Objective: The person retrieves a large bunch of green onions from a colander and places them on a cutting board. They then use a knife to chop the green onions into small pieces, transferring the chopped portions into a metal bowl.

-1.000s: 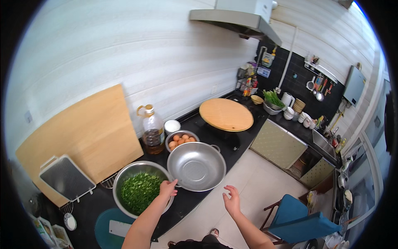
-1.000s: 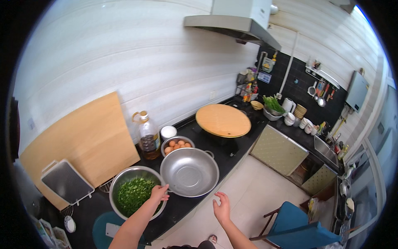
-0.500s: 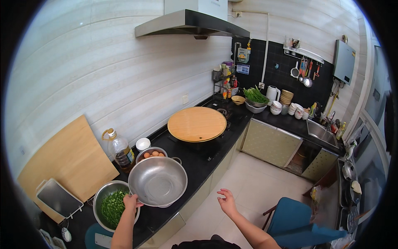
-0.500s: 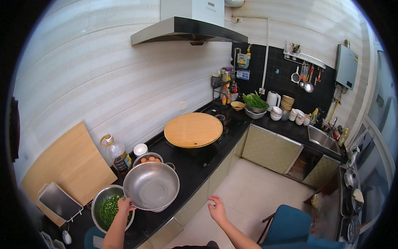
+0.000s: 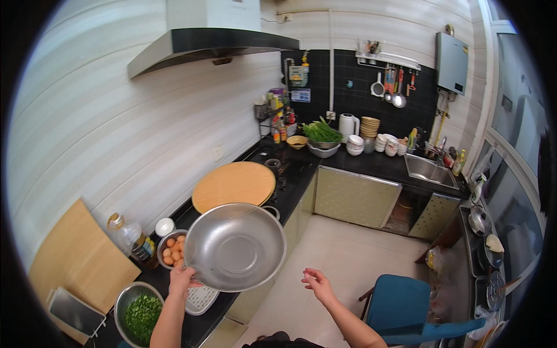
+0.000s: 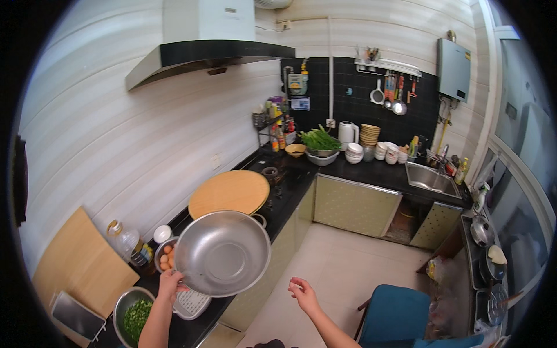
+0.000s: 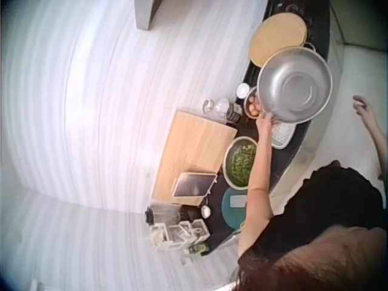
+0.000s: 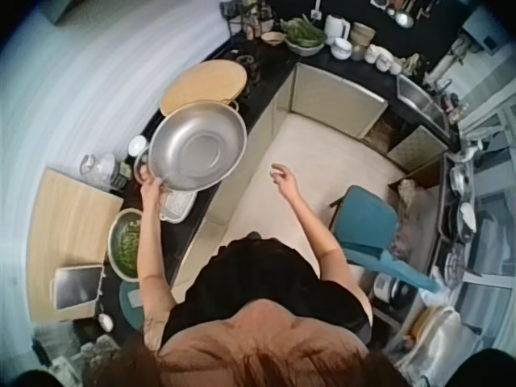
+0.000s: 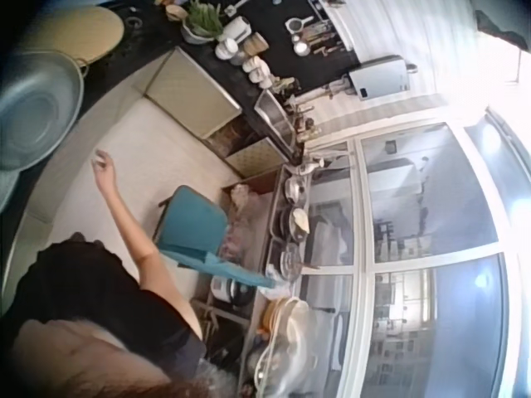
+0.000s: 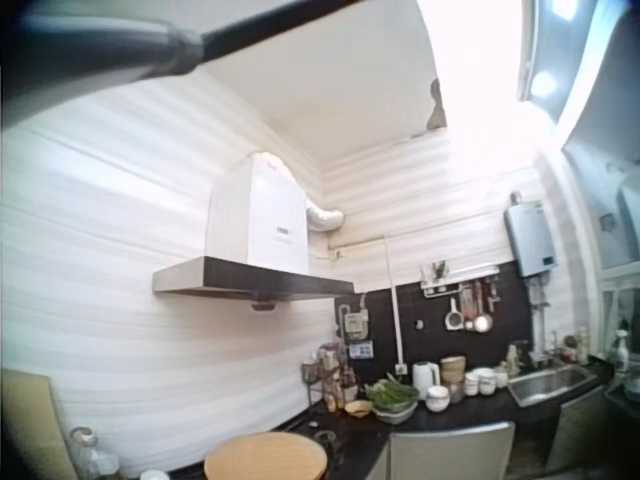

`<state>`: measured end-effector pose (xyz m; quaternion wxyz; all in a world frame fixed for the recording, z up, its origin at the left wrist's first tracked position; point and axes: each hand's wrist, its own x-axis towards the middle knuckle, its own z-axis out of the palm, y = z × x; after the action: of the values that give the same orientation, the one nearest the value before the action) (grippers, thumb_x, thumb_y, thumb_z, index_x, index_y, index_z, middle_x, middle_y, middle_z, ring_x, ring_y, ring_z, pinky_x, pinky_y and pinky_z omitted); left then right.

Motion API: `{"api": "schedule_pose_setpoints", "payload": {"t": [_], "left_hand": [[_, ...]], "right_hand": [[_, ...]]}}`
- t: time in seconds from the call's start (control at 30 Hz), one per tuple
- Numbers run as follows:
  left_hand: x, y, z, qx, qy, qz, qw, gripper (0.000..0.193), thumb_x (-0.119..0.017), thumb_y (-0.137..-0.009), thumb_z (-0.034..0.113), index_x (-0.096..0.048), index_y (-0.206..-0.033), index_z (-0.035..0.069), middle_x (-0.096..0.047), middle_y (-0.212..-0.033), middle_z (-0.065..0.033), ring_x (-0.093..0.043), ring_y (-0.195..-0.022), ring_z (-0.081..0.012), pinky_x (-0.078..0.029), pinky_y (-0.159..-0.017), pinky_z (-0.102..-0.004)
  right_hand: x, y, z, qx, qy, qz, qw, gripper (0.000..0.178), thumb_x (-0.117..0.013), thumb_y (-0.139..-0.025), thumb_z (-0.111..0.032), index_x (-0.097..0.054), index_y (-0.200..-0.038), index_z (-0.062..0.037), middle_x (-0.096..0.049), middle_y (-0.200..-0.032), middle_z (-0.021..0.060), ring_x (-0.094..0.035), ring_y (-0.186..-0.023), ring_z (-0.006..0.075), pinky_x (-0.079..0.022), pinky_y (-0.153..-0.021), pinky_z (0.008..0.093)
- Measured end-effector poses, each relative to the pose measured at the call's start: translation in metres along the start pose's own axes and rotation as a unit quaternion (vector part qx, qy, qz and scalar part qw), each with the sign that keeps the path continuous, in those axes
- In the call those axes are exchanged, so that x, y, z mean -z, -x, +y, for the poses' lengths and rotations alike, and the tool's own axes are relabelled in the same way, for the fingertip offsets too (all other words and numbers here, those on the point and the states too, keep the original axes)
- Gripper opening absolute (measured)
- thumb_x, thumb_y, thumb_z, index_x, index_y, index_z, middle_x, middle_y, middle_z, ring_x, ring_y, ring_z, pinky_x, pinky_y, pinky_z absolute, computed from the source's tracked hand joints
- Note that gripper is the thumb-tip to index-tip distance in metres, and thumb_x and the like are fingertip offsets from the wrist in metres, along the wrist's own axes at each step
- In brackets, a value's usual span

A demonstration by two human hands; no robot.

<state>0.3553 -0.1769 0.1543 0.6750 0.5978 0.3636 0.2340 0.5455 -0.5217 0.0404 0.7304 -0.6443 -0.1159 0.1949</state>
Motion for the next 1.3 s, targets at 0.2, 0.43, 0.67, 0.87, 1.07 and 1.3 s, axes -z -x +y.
{"api": "schedule_pose_setpoints", "payload": {"t": [0.2,0.43,0.67,0.87,1.07,1.3], "left_hand": [[-0.14,-0.054,-0.017,0.014,-0.021,-0.142,0.99,0.01,-0.058,-0.075,0.001,-0.048,-0.078,0.001,-0.06,-0.071,-0.0126,-0.064,-0.056,-0.0243,-0.057,-0.049,-0.038],[-0.298,-0.138,-0.037,0.011,-0.059,-0.268,0.961,0.015,-0.061,-0.071,0.0,-0.046,-0.073,0.002,-0.058,-0.067,-0.0117,-0.063,-0.055,-0.0236,-0.057,-0.048,-0.038],[-0.46,-0.218,-0.019,0.059,-0.074,-0.36,0.928,0.018,-0.063,-0.074,0.005,-0.045,-0.076,0.005,-0.057,-0.069,-0.0089,-0.063,-0.057,-0.0206,-0.056,-0.047,-0.0332],[-0.573,-0.281,-0.009,0.081,-0.083,-0.412,0.904,0.027,-0.067,-0.08,0.017,-0.045,-0.088,0.004,-0.06,-0.08,-0.0118,-0.065,-0.062,-0.0232,-0.056,-0.05,-0.0339],[-0.668,-0.35,0.005,0.116,-0.072,-0.389,0.911,0.056,-0.059,-0.085,0.044,-0.044,-0.111,-0.003,-0.058,-0.107,-0.02,-0.066,-0.079,-0.0273,-0.056,-0.06,-0.0366],[-0.762,-0.481,0.023,0.155,0.006,-0.32,0.935,0.071,-0.052,-0.087,0.05,-0.034,-0.125,-0.006,-0.052,-0.119,-0.0213,-0.064,-0.088,-0.0299,-0.056,-0.068,-0.0386]], "right_hand": [[0.049,-0.026,-0.062,-0.112,-0.048,-0.003,0.993,0.062,-0.052,-0.088,-0.048,-0.043,-0.123,0.0021,-0.057,-0.113,0.014,-0.065,-0.083,0.0206,-0.054,-0.064,0.0298],[0.141,-0.097,-0.052,-0.151,-0.018,0.115,0.982,0.039,-0.058,-0.085,-0.014,-0.045,-0.114,0.0081,-0.061,-0.097,0.0175,-0.065,-0.066,0.0272,-0.059,-0.055,0.0382],[0.225,-0.192,-0.083,-0.128,-0.035,0.253,0.958,0.035,-0.051,-0.079,-0.005,-0.047,-0.11,0.011,-0.062,-0.093,0.0196,-0.065,-0.071,0.0305,-0.059,-0.059,0.0394],[0.274,-0.269,-0.105,-0.076,-0.051,0.342,0.935,0.028,-0.05,-0.078,-0.005,-0.048,-0.101,0.0102,-0.061,-0.087,0.0211,-0.064,-0.068,0.0319,-0.059,-0.056,0.0404],[0.347,-0.364,-0.114,-0.055,-0.086,0.36,0.927,0.029,-0.051,-0.074,-0.004,-0.049,-0.097,0.0133,-0.062,-0.084,0.0207,-0.065,-0.064,0.0316,-0.059,-0.049,0.0386],[0.442,-0.498,-0.14,-0.034,-0.072,0.356,0.931,0.022,-0.049,-0.074,-0.005,-0.051,-0.09,0.0099,-0.059,-0.075,0.0149,-0.063,-0.056,0.026,-0.058,-0.046,0.0368]]}}
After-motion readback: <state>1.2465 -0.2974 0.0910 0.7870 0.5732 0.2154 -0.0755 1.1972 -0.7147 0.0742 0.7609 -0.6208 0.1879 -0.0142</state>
